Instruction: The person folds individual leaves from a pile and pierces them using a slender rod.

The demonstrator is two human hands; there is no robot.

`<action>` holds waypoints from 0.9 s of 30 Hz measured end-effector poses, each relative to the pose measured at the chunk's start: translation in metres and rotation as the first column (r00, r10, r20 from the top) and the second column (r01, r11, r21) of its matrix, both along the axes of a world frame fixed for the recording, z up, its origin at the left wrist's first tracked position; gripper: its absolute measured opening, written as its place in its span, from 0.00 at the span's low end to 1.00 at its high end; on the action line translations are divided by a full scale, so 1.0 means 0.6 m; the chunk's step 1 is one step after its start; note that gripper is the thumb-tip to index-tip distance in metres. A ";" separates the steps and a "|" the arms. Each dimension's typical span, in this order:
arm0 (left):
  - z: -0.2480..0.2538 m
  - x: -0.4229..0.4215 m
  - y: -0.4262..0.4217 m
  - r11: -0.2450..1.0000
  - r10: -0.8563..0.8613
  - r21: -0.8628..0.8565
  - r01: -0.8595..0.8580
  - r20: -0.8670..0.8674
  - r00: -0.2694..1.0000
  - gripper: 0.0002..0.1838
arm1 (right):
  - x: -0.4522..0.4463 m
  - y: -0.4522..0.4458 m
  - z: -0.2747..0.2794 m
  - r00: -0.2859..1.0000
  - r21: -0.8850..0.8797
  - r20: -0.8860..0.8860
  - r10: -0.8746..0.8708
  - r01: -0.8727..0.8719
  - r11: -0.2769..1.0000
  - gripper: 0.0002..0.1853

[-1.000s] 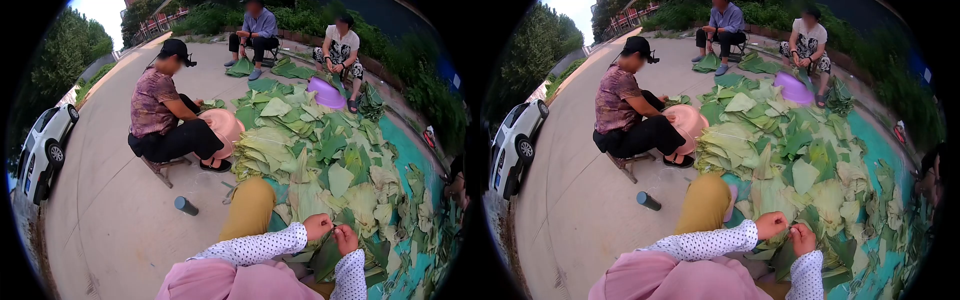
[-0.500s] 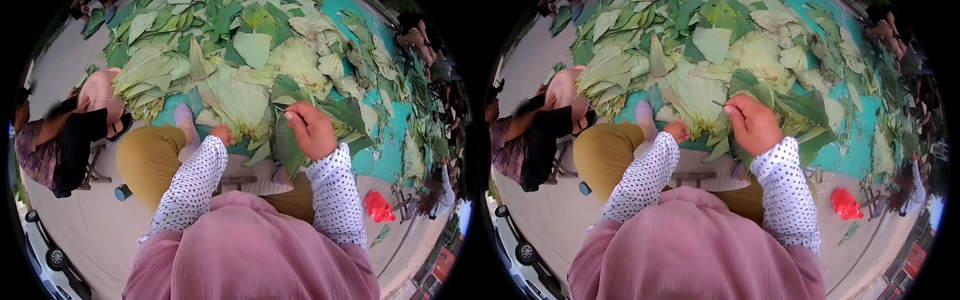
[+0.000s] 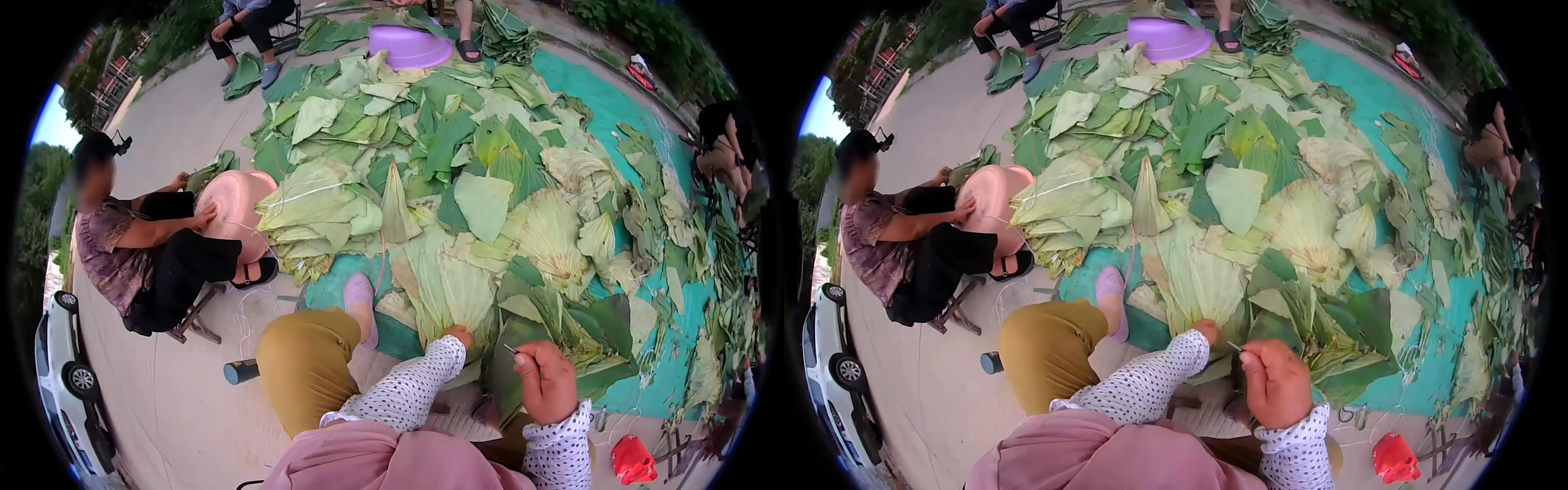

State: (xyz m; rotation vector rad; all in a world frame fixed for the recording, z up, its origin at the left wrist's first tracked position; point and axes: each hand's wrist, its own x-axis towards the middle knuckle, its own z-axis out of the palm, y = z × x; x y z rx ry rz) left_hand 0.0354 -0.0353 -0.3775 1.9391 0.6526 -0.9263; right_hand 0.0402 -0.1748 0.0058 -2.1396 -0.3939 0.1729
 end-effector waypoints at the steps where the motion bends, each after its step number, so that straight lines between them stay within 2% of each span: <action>1: 0.044 0.051 0.053 0.966 0.229 -0.117 -0.229 -0.012 0.973 0.21 | 0.026 0.026 0.022 0.997 0.009 0.049 0.054 -0.054 0.998 0.03; 3: 0.094 0.024 0.026 0.947 0.309 -0.126 -0.294 0.125 0.943 0.15 | 0.006 0.005 0.016 0.997 -0.027 0.063 0.037 -0.035 0.999 0.03; 4: 0.034 0.008 0.017 0.935 0.352 -0.114 -0.334 0.221 0.910 0.13 | 0.002 0.000 0.007 0.997 -0.025 0.067 0.026 -0.025 0.999 0.03; 5: 0.060 0.013 0.015 0.829 0.560 -0.182 -0.529 0.254 0.789 0.11 | 0.000 0.000 -0.002 0.996 -0.016 0.085 0.020 -0.019 1.000 0.03; 6: 0.094 0.024 0.027 0.843 0.536 -0.154 -0.516 0.323 0.780 0.12 | -0.001 0.001 -0.006 0.992 -0.004 0.121 0.032 -0.031 0.999 0.03; 8: 0.169 0.023 0.053 0.845 0.521 -0.129 -0.518 0.413 0.747 0.14 | -0.004 0.002 -0.015 1.000 -0.005 0.015 0.015 -0.015 1.000 0.04; 11: 0.256 0.016 0.086 0.813 0.567 -0.206 -0.545 0.498 0.656 0.19 | -0.013 0.016 -0.019 0.991 -0.082 0.107 0.086 -0.077 0.994 0.05; 13: 0.262 0.002 0.102 0.787 0.616 -0.362 -0.499 0.506 0.604 0.25 | -0.016 0.025 -0.045 0.984 -0.093 0.136 0.116 -0.104 0.990 0.06; 14: 0.261 -0.002 0.107 0.776 0.629 -0.457 -0.434 0.516 0.582 0.23 | -0.018 0.030 -0.054 0.981 -0.112 0.134 0.139 -0.125 0.986 0.06; 15: 0.290 -0.008 0.117 0.768 0.640 -0.465 -0.440 0.535 0.552 0.23 | -0.020 0.037 -0.065 0.978 -0.133 0.130 0.162 -0.145 0.980 0.07; 17: 0.376 -0.045 0.124 0.729 0.615 -0.620 -0.290 0.408 0.675 0.19 | -0.020 0.047 -0.097 0.944 -0.117 0.239 0.226 -0.203 0.972 0.08; 18: 0.401 -0.058 0.125 0.724 0.630 -0.624 -0.293 0.425 0.651 0.19 | -0.023 0.055 -0.104 0.953 -0.120 0.196 0.232 -0.212 0.970 0.08; 20: 0.436 -0.083 0.125 0.782 0.536 -0.597 -0.179 0.498 0.682 0.15 | -0.026 0.067 -0.119 0.966 -0.145 0.109 0.235 -0.219 0.965 0.08; 21: 0.443 -0.088 0.129 0.777 0.551 -0.601 -0.187 0.507 0.663 0.15 | -0.025 0.070 -0.130 0.959 -0.150 0.123 0.256 -0.237 0.960 0.08; 23: 0.450 -0.098 0.132 0.790 0.513 -0.595 -0.146 0.513 0.688 0.15 | -0.022 0.074 -0.146 0.963 -0.085 0.074 0.259 -0.253 0.964 0.08; 24: 0.444 -0.103 0.132 0.807 0.512 -0.579 -0.116 0.588 0.625 0.15 | -0.024 0.076 -0.142 0.960 -0.088 0.101 0.261 -0.252 0.964 0.07; 25: 0.438 -0.106 0.133 0.802 0.526 -0.584 -0.125 0.593 0.610 0.15 | -0.022 0.080 -0.141 0.954 -0.095 0.110 0.278 -0.269 0.959 0.07; 27: 0.436 -0.111 0.133 0.827 0.501 -0.557 -0.072 0.673 0.544 0.16 | -0.019 0.079 -0.144 0.961 -0.052 0.045 0.273 -0.270 0.961 0.07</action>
